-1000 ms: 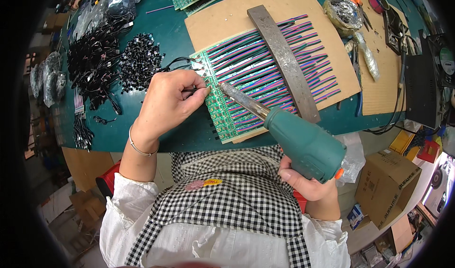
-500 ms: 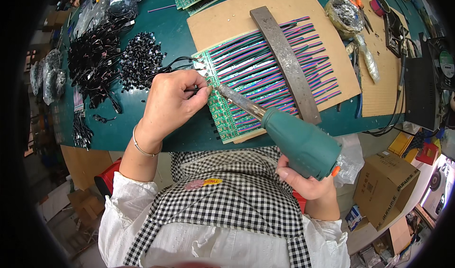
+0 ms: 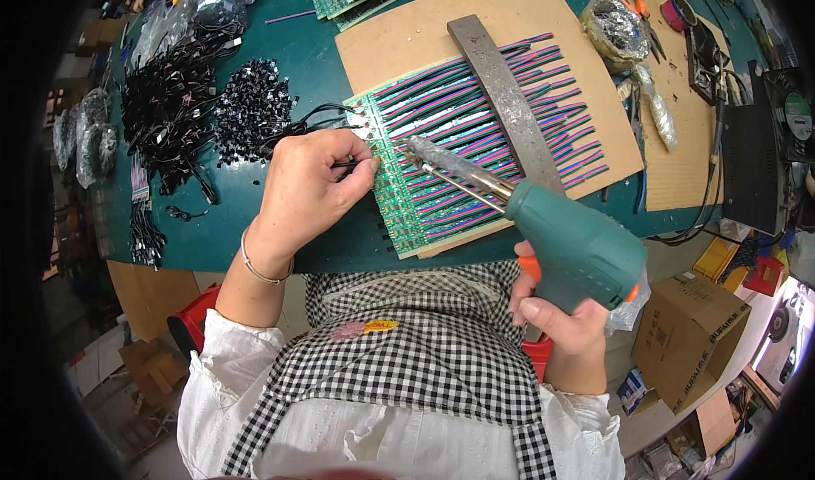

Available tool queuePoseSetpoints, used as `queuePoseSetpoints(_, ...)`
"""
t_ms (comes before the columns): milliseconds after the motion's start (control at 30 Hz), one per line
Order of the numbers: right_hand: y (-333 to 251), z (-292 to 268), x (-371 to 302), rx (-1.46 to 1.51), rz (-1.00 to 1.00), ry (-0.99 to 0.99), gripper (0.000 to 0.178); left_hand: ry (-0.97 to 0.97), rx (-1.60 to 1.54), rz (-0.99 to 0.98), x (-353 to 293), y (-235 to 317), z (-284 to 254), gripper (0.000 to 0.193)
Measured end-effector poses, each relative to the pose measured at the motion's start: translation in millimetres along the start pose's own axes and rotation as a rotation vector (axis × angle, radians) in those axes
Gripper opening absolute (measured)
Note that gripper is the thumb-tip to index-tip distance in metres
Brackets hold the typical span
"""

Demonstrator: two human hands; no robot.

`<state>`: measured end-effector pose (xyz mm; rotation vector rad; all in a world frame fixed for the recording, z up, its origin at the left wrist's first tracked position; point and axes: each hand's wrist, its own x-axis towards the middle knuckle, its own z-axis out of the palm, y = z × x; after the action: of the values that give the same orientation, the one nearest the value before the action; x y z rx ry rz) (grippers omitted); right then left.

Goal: The person solders black wires to LED circuit boards with a soldering gun.

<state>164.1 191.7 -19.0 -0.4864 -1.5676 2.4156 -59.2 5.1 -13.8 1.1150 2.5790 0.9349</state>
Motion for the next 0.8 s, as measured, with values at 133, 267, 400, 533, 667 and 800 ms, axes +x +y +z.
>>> queuePoseSetpoints(133,1.4,0.1,1.0,0.023,-0.039,-0.048,0.049,0.003,-0.01,0.0,-0.6,-0.5,0.0,0.008)
queuePoseSetpoints(267,5.2,4.7,-3.3,-0.113,0.05,-0.069,0.042,0.004,-0.017,0.001,-1.3,-0.8,0.4,0.008)
queuePoseSetpoints(400,12.9,-1.4,-3.5,-0.158,0.04,-0.083,0.038,0.003,0.021,0.032,-0.1,0.2,-0.5,0.007)
queuePoseSetpoints(533,12.3,-6.2,-2.4,-0.2,-0.027,-0.2,0.047,-0.013,0.03,0.018,0.7,0.6,-0.9,0.008)
queuePoseSetpoints(667,-0.3,8.4,3.8,-0.02,-0.023,0.006,0.049,-0.014,0.025,0.023,2.9,-0.4,0.2,0.008)
queuePoseSetpoints(800,3.8,-2.6,4.9,-0.048,-0.021,-0.079,0.057,-0.004,0.032,0.028,4.0,0.7,-2.0,0.008)
